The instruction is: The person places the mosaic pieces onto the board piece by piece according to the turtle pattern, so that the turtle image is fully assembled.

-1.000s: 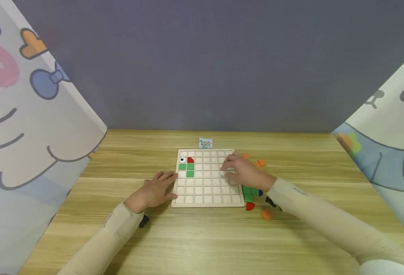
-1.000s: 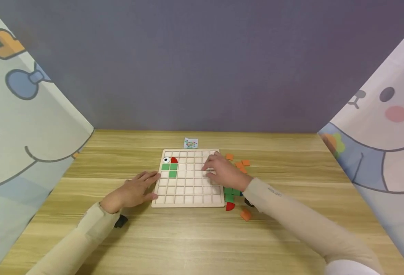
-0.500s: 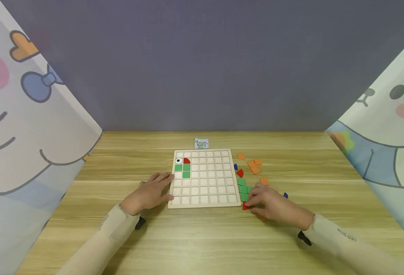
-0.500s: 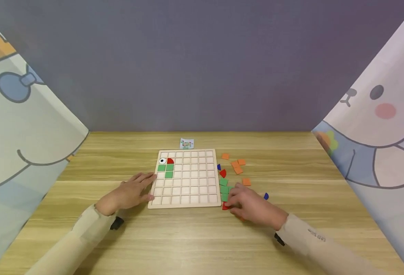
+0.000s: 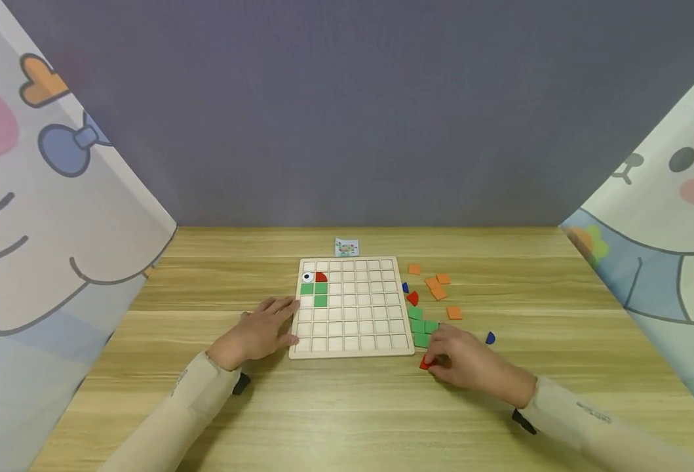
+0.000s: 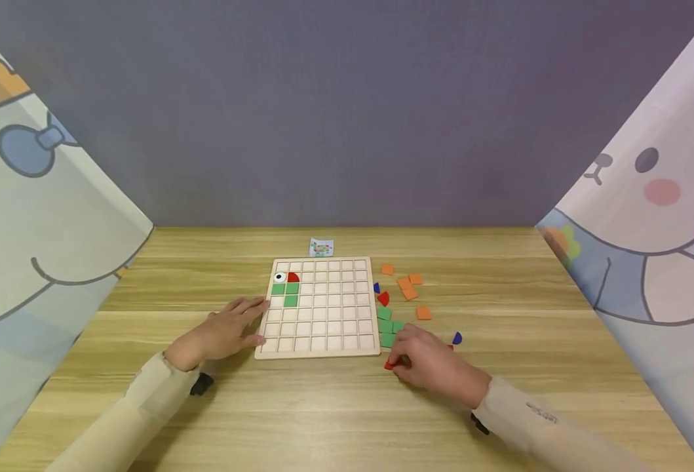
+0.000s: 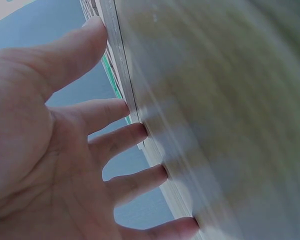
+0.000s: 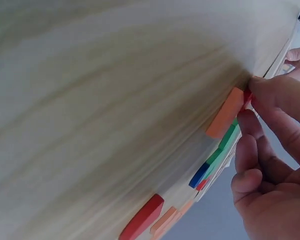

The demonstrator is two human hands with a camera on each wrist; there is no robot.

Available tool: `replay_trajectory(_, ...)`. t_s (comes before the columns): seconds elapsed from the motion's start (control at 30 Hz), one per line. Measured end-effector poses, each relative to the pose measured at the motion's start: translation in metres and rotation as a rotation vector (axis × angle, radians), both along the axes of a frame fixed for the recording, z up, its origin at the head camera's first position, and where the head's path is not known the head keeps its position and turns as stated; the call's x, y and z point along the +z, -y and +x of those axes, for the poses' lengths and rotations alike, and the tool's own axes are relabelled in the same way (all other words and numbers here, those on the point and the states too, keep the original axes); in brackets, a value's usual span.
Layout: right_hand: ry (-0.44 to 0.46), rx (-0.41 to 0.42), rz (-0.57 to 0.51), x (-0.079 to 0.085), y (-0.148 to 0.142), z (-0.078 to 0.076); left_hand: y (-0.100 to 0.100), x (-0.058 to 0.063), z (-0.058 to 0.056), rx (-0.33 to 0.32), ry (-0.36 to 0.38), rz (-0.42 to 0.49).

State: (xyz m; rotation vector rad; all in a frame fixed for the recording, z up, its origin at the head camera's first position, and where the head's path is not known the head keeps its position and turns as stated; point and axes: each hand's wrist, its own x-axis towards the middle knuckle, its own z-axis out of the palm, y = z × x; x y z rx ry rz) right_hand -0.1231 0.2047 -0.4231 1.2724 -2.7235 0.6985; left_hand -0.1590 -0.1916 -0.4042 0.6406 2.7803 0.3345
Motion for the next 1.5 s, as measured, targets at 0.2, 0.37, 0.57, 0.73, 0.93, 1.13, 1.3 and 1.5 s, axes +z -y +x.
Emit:
replay_trajectory(0.2, 0.017, -0.001, 0.020, 0.001, 0.008, -0.002, 0.002, -0.001, 0.001, 0.001, 0.002, 0.004)
replay_trajectory(0.37, 0.044, -0.013, 0.023, 0.013, 0.028, -0.006, 0.004, -0.002, 0.001, 0.004, 0.001, -0.008)
replay_trajectory(0.57, 0.073, 0.054, -0.009, 0.025, 0.088, -0.033, 0.005, -0.002, -0.001, 0.004, -0.004, -0.024)
replay_trajectory(0.73, 0.119, 0.070, 0.029, 0.025, 0.139, -0.067, 0.002, -0.002, -0.002, 0.004, -0.006, -0.025)
replay_trajectory(0.93, 0.149, 0.035, 0.081, 0.016, 0.173, -0.091, 0.000, -0.002, -0.002, -0.001, -0.008, -0.031)
replay_trajectory(1.13, 0.204, -0.060, 0.087, 0.013, 0.185, -0.093, -0.001, -0.001, -0.003, 0.000, 0.001, -0.037)
replay_trajectory(1.3, 0.163, -0.037, 0.095, 0.014, 0.187, -0.091, -0.001, -0.002, -0.003, 0.002, 0.013, -0.038)
replay_trajectory(1.5, 0.162, 0.008, 0.066, 0.015, 0.186, -0.088, 0.000, -0.001, -0.003, 0.004, 0.017, -0.034)
